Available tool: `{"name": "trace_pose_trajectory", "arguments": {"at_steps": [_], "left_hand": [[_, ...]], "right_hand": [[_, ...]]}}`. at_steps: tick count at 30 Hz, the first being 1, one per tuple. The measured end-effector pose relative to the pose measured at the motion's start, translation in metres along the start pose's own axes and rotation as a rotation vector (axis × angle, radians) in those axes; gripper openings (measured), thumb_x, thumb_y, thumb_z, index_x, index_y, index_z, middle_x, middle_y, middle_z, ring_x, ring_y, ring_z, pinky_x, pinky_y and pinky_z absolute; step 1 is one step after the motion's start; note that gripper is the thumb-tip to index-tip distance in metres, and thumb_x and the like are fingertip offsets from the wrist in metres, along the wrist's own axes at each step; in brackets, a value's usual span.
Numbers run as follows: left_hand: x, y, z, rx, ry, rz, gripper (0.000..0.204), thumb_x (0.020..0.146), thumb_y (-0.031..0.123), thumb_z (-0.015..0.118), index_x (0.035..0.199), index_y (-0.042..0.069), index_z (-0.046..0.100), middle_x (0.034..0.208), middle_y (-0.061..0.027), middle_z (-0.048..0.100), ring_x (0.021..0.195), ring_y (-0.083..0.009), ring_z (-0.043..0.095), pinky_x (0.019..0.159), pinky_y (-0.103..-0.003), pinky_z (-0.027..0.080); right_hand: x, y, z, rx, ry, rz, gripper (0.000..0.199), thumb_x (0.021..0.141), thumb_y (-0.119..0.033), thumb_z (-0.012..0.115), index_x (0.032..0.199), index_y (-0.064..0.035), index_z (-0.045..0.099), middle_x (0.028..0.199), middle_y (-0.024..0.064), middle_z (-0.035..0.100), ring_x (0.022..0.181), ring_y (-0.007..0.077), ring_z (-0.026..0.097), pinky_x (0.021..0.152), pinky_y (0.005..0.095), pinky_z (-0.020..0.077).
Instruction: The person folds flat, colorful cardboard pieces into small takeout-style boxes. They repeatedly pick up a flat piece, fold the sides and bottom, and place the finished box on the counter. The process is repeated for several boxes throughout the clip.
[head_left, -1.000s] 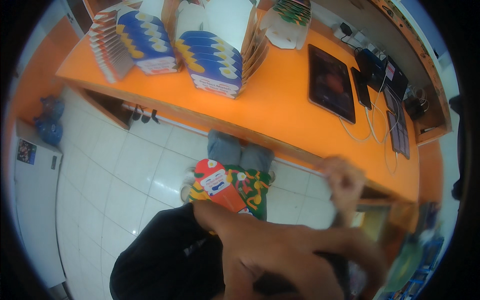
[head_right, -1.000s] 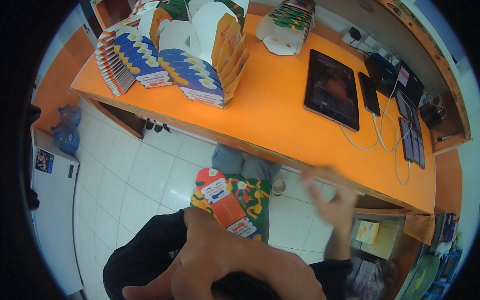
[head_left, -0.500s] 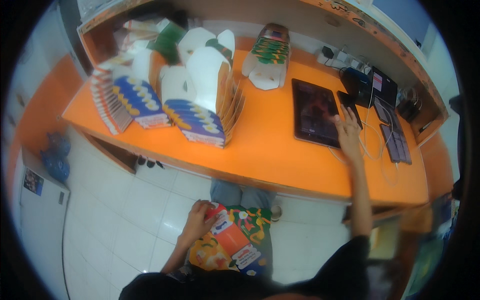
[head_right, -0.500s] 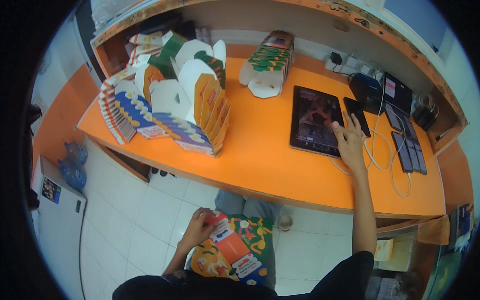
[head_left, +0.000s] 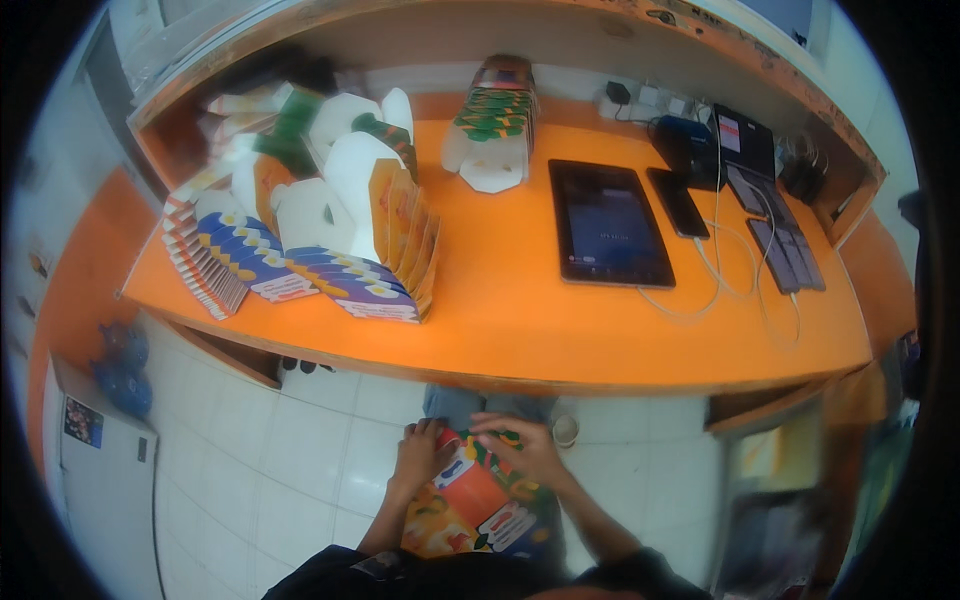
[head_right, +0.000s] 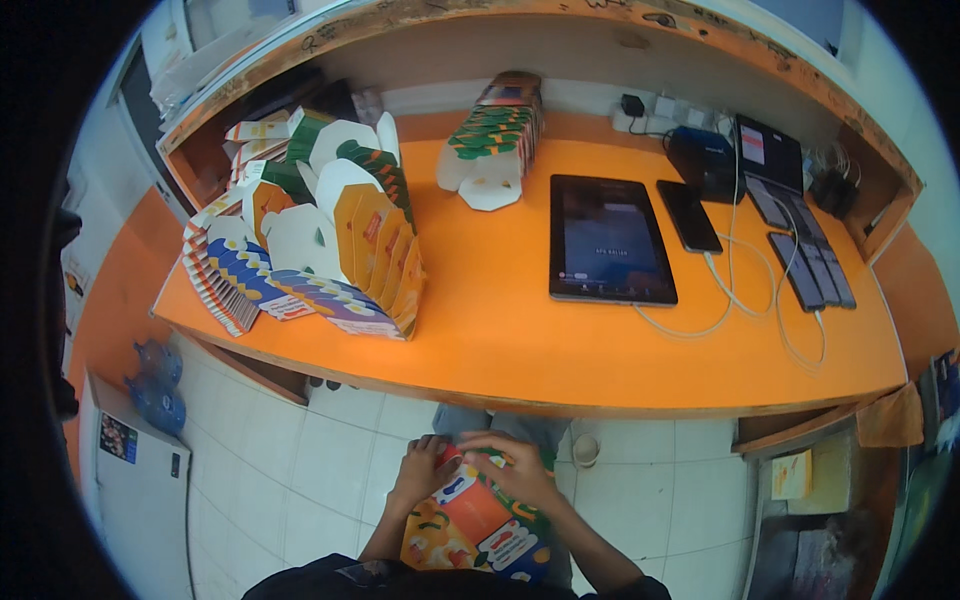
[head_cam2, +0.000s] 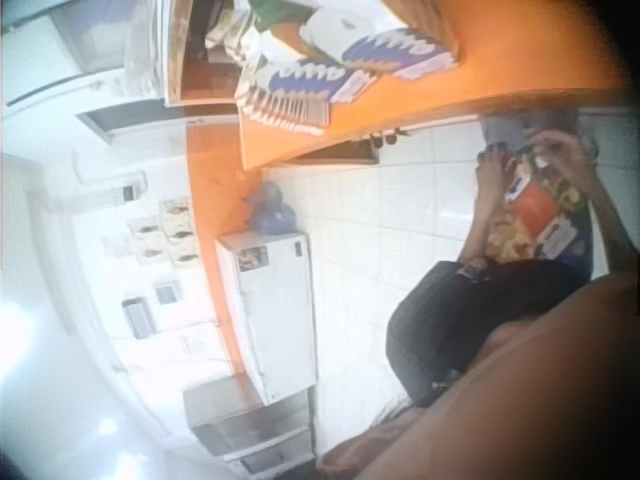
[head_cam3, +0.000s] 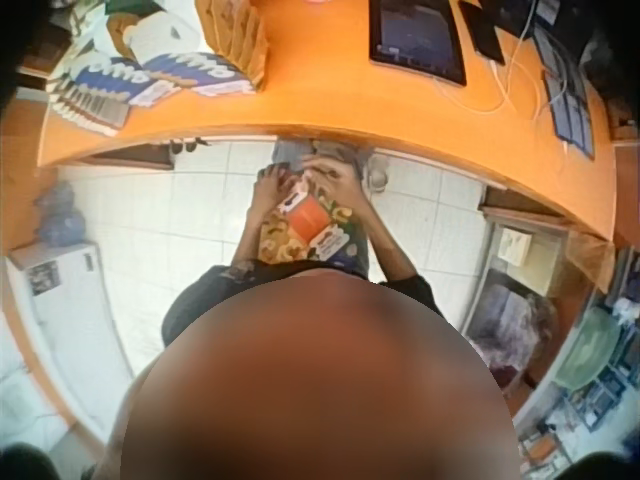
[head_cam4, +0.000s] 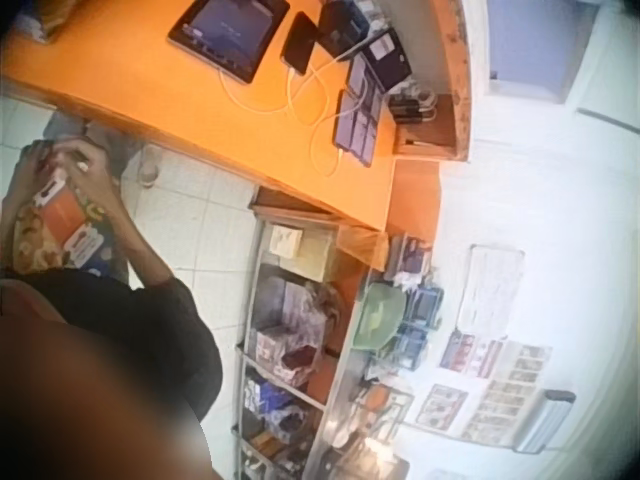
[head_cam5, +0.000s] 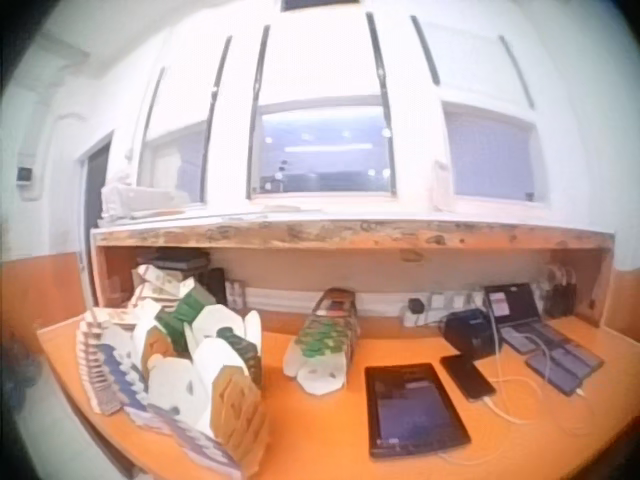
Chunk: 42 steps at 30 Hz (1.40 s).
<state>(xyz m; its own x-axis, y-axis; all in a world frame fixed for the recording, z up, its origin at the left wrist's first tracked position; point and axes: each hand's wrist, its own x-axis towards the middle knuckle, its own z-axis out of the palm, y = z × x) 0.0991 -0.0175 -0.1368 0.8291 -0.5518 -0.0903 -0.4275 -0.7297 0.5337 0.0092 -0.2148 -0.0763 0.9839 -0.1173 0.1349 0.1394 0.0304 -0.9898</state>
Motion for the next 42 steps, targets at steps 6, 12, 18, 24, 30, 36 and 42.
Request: {"name": "trace_pose_trajectory", "arguments": {"at_steps": [6,12,18,24,30,36,42], "left_hand": [[-0.008,-0.010,-0.017,-0.044,0.003,0.184,0.037,0.079,0.022,0.068,0.111,0.006,0.057,0.109,-0.0174,0.059,0.100,-0.0403,0.053,0.087,-0.044,0.046],[-0.009,-0.008,0.000,-0.042,0.060,0.132,0.037,0.079,0.021,0.067,0.112,0.006,0.057,0.115,-0.0149,0.058,0.107,-0.0408,0.051,0.089,-0.047,0.044],[-0.017,-0.005,0.001,0.032,0.191,0.182,0.035,0.079,0.018,0.067,0.111,0.006,0.057,0.116,-0.0159,0.057,0.112,-0.0414,0.050,0.091,-0.046,0.044],[-0.022,0.001,-0.017,-0.299,0.268,0.153,0.044,0.075,0.005,0.068,0.117,0.005,0.054,0.117,-0.0183,0.052,0.110,-0.0407,0.051,0.091,-0.041,0.045],[-0.028,-0.010,-0.024,-0.658,0.309,-0.107,0.051,0.078,0.005,0.071,0.125,0.006,0.052,0.114,-0.0122,0.059,0.092,-0.0194,0.062,0.074,-0.030,0.054],[-0.039,-0.010,-0.017,-0.677,0.230,-0.133,0.039,0.084,0.012,0.068,0.121,0.005,0.058,0.112,-0.0130,0.064,0.100,-0.0191,0.063,0.079,-0.029,0.053],[-0.037,-0.002,-0.019,-0.296,0.481,0.070,0.034,0.082,0.015,0.070,0.112,0.003,0.059,0.112,-0.0162,0.063,0.100,-0.0264,0.064,0.083,-0.032,0.051]], "right_hand": [[-0.017,0.099,0.025,-0.591,0.129,0.023,0.033,0.082,-0.024,0.065,0.113,-0.0120,0.063,0.119,0.0096,0.059,0.115,0.0257,0.051,0.097,0.0401,0.0363],[-0.017,0.100,0.031,-0.852,0.137,-0.035,0.038,0.083,-0.032,0.062,0.116,-0.0127,0.061,0.117,0.0064,0.061,0.112,0.0223,0.052,0.099,0.0378,0.0302],[-0.018,0.101,0.031,-0.822,0.110,-0.074,0.037,0.084,-0.027,0.062,0.118,-0.0120,0.062,0.116,0.0072,0.062,0.111,0.0227,0.053,0.098,0.0375,0.0317],[-0.022,0.082,0.034,-0.757,0.168,-0.109,0.038,0.079,-0.017,0.067,0.116,-0.0113,0.063,0.114,0.0079,0.062,0.110,0.0270,0.054,0.098,0.0423,0.0331],[-0.025,0.064,0.028,-0.709,0.079,0.011,0.044,0.079,-0.014,0.066,0.123,-0.0112,0.058,0.120,0.0114,0.059,0.113,0.0285,0.053,0.104,0.0445,0.0296],[-0.032,0.058,0.027,-0.826,0.002,0.021,0.051,0.084,-0.015,0.061,0.133,-0.0094,0.049,0.129,0.0133,0.054,0.122,0.0275,0.048,0.110,0.0453,0.0243],[-0.032,0.051,0.028,-0.809,0.021,-0.022,0.046,0.083,-0.013,0.062,0.128,-0.0116,0.053,0.122,0.0120,0.058,0.116,0.0275,0.052,0.109,0.0445,0.0257]]}}
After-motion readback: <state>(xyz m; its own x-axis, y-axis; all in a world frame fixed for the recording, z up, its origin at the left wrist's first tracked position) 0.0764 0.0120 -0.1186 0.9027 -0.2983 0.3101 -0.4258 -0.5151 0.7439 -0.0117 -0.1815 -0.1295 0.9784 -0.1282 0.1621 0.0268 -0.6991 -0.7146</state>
